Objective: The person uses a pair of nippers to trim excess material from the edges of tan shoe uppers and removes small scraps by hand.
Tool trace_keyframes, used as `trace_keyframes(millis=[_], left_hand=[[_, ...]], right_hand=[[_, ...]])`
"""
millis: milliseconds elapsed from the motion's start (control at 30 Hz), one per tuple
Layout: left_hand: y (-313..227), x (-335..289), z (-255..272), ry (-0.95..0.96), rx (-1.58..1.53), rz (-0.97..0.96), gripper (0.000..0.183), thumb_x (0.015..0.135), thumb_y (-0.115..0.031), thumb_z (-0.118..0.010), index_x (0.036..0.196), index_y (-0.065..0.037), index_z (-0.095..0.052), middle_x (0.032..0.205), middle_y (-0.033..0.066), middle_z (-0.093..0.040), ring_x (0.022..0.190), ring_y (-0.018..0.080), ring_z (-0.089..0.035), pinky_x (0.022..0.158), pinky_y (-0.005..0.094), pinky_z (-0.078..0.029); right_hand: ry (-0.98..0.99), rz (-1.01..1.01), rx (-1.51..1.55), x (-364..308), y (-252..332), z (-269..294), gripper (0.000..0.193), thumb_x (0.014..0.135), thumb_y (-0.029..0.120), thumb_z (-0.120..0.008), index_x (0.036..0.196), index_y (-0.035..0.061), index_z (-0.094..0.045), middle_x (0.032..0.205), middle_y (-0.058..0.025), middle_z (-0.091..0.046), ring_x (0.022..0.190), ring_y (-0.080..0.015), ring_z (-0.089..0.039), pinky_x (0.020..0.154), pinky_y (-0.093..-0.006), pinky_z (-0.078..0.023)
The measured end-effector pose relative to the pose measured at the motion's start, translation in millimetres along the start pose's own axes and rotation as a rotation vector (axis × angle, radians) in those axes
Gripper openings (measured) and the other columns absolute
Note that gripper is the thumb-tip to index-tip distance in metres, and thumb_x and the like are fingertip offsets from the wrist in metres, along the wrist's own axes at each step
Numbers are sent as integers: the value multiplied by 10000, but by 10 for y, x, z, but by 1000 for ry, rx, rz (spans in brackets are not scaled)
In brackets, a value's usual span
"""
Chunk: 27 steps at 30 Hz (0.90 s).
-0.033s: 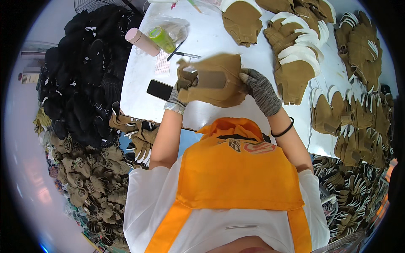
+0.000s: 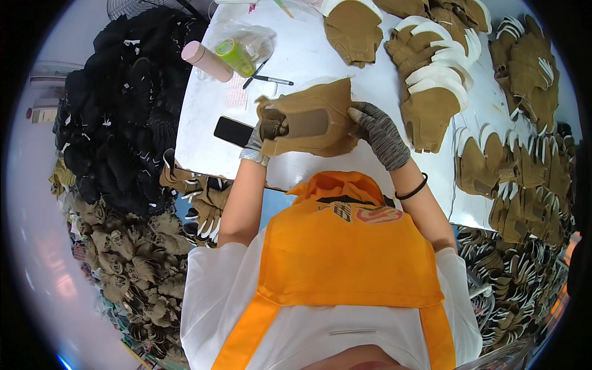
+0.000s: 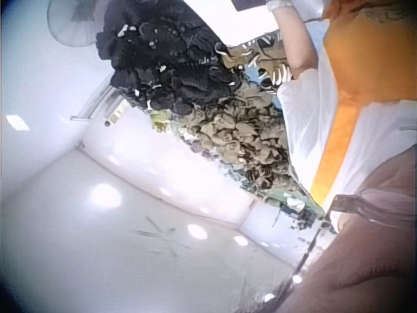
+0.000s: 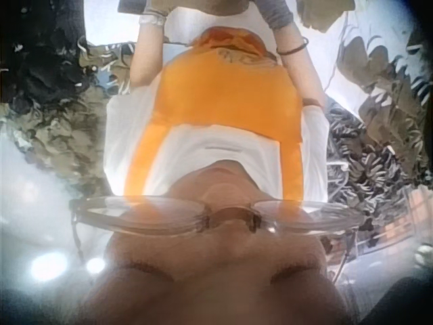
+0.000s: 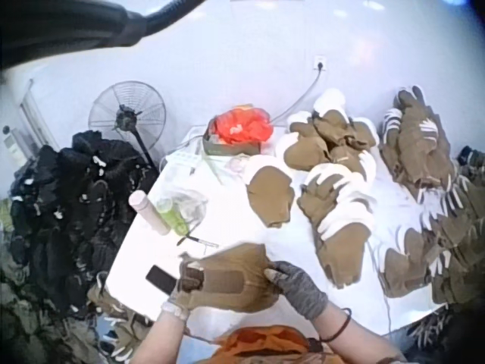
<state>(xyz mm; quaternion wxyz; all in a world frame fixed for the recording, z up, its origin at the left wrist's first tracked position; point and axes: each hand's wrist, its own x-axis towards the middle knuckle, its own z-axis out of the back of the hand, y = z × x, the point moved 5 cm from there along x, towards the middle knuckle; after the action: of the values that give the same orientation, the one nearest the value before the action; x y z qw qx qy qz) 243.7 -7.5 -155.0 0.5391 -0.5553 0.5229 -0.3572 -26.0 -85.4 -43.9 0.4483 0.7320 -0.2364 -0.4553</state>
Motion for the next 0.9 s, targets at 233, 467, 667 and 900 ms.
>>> trace_keyframes(millis=[233,467,667,900], left_hand=[[65,163,28,-15,86,-18,405,892,-248,-608,1226,-36,-523,1109,96,-617,967,152,-604,786,301,-529],[-230,313,-355,-55,-391,225,508,938,-426,-553,1236,-18,-509,1058,86,-618,932,165,-603,805,278,-525],[-432,367,-526,-92,-321,202,477,948,-393,-553,1194,16,-543,1064,78,-618,924,145,-589,802,271,-515],[76,398,-286,-66,-438,298,304,941,-213,-566,1138,17,-590,992,123,-639,889,232,-601,831,335,-519]], right_hand=[[38,57,-14,-39,204,-59,428,879,342,-670,1102,-16,-600,880,-48,-615,771,-109,-565,694,-241,-492],[-75,122,-69,95,3,34,367,886,352,-658,1043,24,-616,830,-16,-577,754,-97,-510,683,-250,-457],[-62,34,41,248,-317,277,358,908,375,-618,1064,53,-624,856,0,-596,721,-100,-502,662,-238,-446],[-109,-5,-122,401,-867,453,322,902,306,-631,1080,38,-609,914,-17,-608,832,-103,-515,742,-249,-442]])
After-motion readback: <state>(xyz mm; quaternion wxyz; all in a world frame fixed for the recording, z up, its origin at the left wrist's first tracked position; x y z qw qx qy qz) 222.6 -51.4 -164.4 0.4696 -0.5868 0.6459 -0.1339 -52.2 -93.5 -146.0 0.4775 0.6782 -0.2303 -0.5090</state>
